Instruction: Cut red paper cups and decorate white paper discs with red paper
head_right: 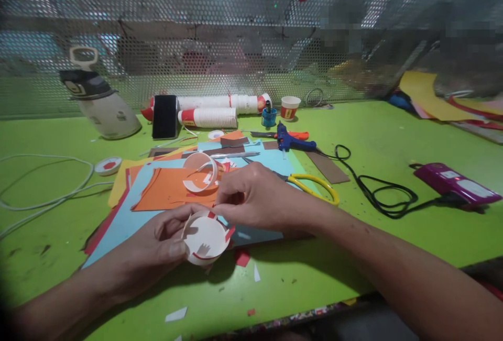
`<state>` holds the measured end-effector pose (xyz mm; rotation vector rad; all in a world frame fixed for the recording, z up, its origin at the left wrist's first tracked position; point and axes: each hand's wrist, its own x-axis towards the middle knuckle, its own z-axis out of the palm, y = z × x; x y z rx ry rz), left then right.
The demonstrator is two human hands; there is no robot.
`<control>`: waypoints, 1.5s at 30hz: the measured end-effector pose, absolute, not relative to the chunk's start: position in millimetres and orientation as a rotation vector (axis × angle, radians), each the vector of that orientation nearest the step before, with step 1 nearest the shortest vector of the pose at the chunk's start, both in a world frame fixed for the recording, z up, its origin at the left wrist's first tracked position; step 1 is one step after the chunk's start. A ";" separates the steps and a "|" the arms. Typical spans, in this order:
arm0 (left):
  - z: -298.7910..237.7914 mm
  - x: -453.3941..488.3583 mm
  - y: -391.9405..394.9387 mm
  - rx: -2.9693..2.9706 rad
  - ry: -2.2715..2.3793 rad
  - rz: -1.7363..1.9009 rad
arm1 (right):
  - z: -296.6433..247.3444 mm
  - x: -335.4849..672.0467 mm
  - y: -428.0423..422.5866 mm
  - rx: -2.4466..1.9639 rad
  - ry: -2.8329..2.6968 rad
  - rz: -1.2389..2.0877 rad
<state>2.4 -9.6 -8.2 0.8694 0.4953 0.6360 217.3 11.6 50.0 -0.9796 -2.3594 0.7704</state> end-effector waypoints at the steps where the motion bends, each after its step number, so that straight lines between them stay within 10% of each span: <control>1: -8.7 2.3 -9.8 0.869 0.497 0.633 | 49.9 217.1 11.5 -0.982 -2.362 0.765; 45: -11.7 0.5 -9.8 0.871 0.481 0.647 | 56.5 217.3 10.9 -1.048 -2.241 0.760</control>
